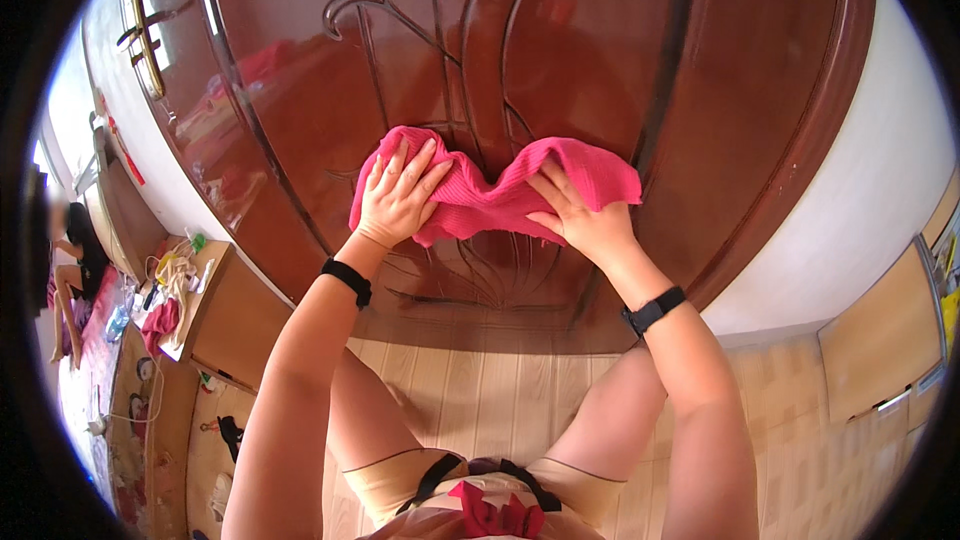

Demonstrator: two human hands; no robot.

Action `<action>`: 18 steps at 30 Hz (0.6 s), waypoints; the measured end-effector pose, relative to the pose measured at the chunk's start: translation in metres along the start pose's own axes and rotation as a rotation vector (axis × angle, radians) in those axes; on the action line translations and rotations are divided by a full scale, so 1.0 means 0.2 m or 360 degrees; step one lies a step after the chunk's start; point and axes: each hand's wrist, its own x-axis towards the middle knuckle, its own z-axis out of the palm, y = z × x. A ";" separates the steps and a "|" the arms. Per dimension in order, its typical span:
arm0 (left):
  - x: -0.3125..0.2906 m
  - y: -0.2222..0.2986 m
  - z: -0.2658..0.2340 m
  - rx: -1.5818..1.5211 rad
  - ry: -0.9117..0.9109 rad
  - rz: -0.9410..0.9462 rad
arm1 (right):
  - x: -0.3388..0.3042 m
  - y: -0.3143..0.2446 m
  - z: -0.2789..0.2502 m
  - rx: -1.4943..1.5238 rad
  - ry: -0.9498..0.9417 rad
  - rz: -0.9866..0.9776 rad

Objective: The person cleans a dark wooden door using a pink cloth. The person wipes the upper, middle, and lower sections of the door, including the edges and the handle area, while occasionally folding or repositioning the cloth.

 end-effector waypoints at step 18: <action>0.71 -0.20 -0.41 0.0174 0.0091 -0.0059 | 0.47 0.22 -0.74 -0.1058 0.0310 -0.0035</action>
